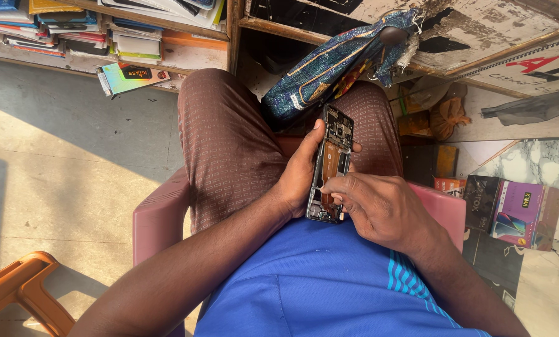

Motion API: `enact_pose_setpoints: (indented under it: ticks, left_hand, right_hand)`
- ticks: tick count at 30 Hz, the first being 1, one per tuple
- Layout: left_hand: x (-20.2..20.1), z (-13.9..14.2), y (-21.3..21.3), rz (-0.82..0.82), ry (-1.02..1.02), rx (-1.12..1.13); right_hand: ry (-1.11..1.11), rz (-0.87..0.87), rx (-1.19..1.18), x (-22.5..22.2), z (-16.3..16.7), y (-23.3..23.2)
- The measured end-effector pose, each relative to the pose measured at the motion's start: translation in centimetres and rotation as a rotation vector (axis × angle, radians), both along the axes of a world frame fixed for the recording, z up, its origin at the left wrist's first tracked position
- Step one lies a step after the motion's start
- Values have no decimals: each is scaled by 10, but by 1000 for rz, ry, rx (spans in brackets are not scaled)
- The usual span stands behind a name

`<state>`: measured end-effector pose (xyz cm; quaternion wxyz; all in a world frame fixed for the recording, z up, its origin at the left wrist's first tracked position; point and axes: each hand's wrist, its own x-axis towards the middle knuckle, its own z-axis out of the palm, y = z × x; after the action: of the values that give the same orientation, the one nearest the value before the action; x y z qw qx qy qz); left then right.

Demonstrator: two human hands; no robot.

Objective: The person holds a disassembled smartphone on their lap and uses tweezers to adjust internal components and ribbon cables. They reposition the phone several times to access different areas and continue manipulating small parts with the tweezers.

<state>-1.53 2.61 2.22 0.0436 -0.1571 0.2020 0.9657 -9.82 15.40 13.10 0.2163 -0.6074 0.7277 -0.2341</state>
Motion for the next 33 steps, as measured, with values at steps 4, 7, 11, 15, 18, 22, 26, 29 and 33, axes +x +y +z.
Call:
enact_pose_setpoints:
  ticks: [4, 7, 11, 15, 18, 22, 26, 29, 33]
  left_hand:
    - [-2, 1, 1, 49, -24, -28]
    - [-4, 0, 2, 78, -72, -20]
    - [-3, 2, 1, 46, -29, -24]
    - [-1, 6, -2, -33, -46, 6]
    - [0, 7, -3, -36, -65, -21]
    - [-2, 2, -2, 4, -52, -24]
    - [-2, -4, 0, -8, -17, -69]
    - [-1, -5, 1, -1, 17, -58]
    - [-3, -5, 3, 36, -42, -60]
  right_hand:
    - [-39, 1, -1, 1, 2, -2]
    - [-9, 20, -83, 1, 4, -6]
    - [100, 24, -163, 1, 8, -10]
    - [131, -1, -217, 2, 8, -12]
    - [166, -14, -198, 3, 6, -11]
    - [138, -31, -151, 3, -1, -7]
    - [38, -51, -108, 3, -5, -3]
    - [-26, -56, -44, 3, -5, -4]
    - [-29, -38, -65, 2, 1, -6]
